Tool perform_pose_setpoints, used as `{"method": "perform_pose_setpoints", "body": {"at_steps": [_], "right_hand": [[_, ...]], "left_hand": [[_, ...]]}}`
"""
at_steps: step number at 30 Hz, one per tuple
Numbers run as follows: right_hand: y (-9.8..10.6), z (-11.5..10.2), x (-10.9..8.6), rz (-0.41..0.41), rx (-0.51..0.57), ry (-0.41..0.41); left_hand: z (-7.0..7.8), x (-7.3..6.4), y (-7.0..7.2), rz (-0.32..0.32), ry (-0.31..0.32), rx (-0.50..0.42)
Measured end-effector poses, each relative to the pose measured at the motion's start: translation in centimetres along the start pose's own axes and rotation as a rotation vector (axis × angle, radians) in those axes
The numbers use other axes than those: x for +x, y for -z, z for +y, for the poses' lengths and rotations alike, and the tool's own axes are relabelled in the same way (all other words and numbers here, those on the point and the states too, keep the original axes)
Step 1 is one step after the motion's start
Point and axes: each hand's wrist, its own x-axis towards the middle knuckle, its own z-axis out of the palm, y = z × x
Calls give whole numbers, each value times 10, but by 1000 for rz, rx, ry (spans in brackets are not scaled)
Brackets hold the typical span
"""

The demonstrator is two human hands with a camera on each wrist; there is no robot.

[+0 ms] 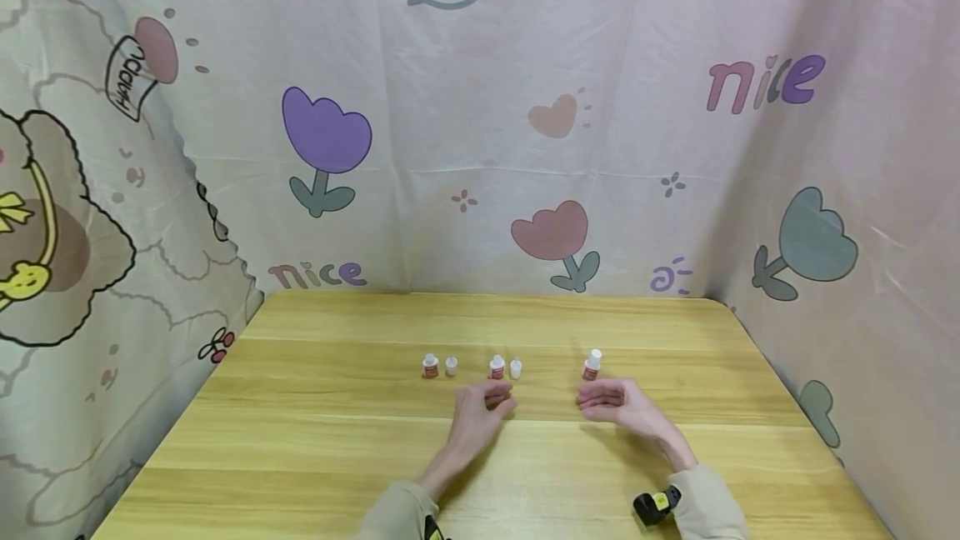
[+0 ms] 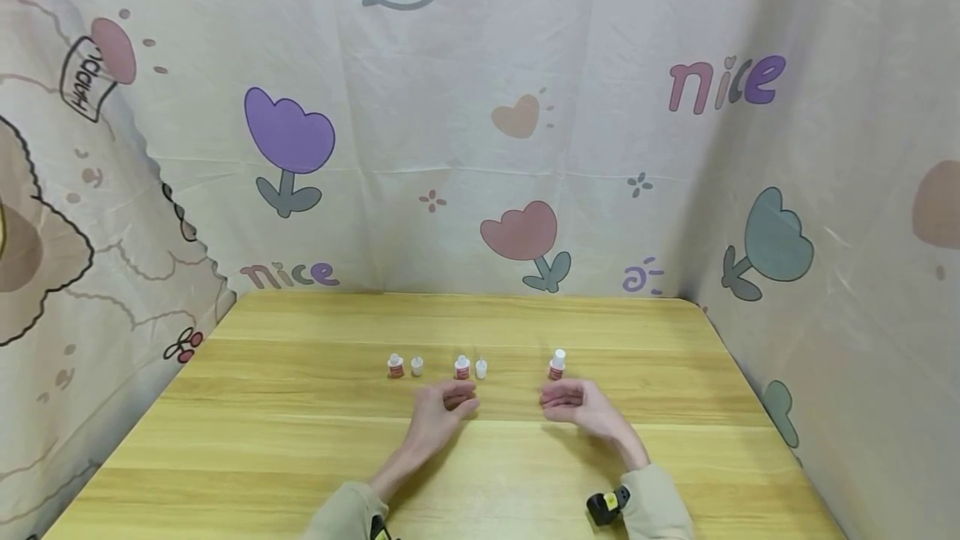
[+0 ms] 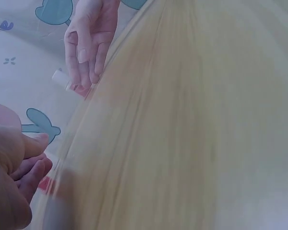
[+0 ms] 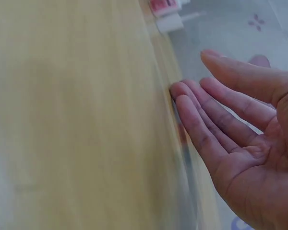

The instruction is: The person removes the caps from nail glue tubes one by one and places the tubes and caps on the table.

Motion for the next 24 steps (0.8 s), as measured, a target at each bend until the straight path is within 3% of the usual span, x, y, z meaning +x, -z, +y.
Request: {"method": "perform_pose_setpoints", "body": {"at_steps": [9, 24], "right_hand": [[23, 6, -13, 27, 5, -20], [40, 15, -24, 114, 13, -63]], "left_hand": [[5, 5, -22, -81, -8, -84], [15, 35, -68, -147, 38, -216]]}}
